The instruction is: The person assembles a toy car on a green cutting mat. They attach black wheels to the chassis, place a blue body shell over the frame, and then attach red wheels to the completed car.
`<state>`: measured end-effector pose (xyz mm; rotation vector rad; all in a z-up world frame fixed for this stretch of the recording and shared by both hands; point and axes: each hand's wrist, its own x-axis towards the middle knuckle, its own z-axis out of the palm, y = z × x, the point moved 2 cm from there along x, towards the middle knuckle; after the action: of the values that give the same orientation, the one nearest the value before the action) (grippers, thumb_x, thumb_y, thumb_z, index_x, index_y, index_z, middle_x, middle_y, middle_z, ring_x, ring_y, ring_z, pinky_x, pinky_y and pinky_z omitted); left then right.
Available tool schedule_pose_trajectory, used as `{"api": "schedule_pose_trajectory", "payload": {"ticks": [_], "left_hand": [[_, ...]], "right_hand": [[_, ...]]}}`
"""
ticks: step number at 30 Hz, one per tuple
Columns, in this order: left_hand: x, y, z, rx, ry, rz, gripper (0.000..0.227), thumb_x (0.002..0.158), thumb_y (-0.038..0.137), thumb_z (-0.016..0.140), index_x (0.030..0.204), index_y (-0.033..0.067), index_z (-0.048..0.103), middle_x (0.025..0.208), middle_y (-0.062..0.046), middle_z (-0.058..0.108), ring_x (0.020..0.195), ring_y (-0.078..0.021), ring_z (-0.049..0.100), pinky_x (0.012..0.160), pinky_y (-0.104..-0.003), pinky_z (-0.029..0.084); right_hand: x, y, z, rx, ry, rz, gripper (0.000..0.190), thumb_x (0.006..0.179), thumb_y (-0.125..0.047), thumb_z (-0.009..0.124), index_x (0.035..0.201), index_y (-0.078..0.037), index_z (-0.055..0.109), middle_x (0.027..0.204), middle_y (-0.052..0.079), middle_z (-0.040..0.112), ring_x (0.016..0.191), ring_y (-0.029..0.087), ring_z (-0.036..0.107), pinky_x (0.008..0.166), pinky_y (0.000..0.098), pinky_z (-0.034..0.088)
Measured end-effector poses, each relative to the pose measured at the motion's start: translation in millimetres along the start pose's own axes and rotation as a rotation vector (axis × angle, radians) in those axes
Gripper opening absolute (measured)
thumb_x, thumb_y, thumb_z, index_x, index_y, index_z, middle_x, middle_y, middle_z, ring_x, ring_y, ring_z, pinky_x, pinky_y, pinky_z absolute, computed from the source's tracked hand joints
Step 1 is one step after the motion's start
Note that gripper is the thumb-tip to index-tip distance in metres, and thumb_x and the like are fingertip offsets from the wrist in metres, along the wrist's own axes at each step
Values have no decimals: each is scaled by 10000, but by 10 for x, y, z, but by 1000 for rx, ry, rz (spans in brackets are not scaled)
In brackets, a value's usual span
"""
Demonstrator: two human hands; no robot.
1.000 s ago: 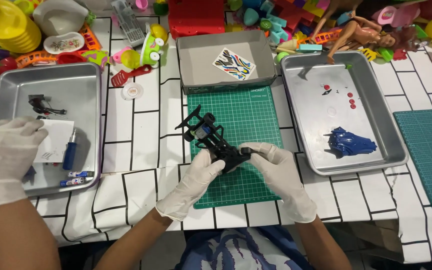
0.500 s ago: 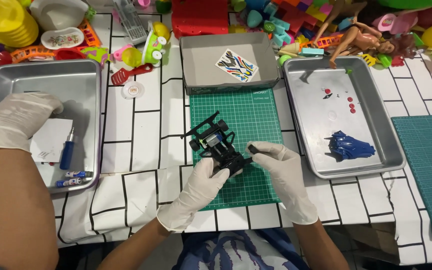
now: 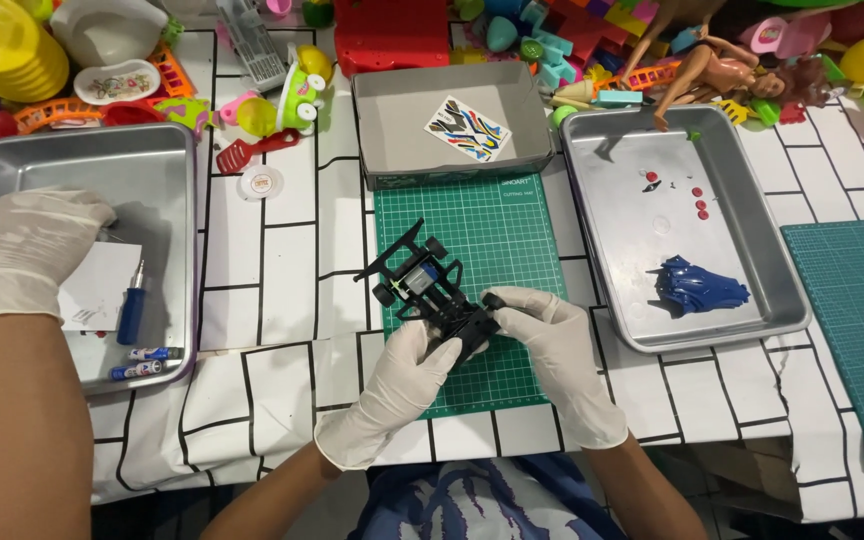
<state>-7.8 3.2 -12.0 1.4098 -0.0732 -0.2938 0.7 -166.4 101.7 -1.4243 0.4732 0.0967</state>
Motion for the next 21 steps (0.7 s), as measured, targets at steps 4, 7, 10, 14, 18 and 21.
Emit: {"api": "schedule_pose_trajectory", "payload": {"ticks": [4,7,10,14,18,21], "left_hand": [[20,-279,-79,31,21,-14,317,958,34,656,1272,-7,659,1157,-143,767,1042,-179,707,925,-356,594],[-23,309,119,37,18,-59,276,960,58,653,1230,9,687,1078,-132,785,941,-188,747,841,-317,623],[-59,510,215,26,19,-93,245,966,68,633,1192,-4,693,1012,-139,791,891,-168,746,788,-303,632],[-55,589,242,-12,24,-162,211,973,54,574,1106,-48,703,913,-106,768,790,-144,704,758,-299,624],[-24,310,70,-40,14,-162,235,975,31,539,1143,-70,669,968,-178,781,807,-213,759,759,-348,657],[-34,342,94,-36,-3,-186,234,967,15,534,1142,-76,659,955,-155,769,805,-192,757,759,-325,661]], "right_hand": [[4,29,-9,35,9,-19,313,769,95,735,1074,38,776,1081,201,784,950,231,733,833,363,623],[6,43,-19,-8,-1,-35,314,783,80,737,1087,19,783,1065,188,789,968,224,733,858,366,622],[-14,38,-11,-26,-5,-24,317,781,73,743,1088,8,789,1067,172,795,965,212,736,873,361,621],[25,143,-60,-39,2,-57,299,794,58,747,1086,7,786,1057,176,793,967,193,728,878,368,620],[74,191,-75,-67,-9,-79,308,816,60,734,1112,-6,785,1067,173,795,996,185,724,909,369,608],[-19,84,-45,-73,29,-46,298,828,41,729,1115,-17,785,1070,162,800,979,173,721,901,346,604]]}}
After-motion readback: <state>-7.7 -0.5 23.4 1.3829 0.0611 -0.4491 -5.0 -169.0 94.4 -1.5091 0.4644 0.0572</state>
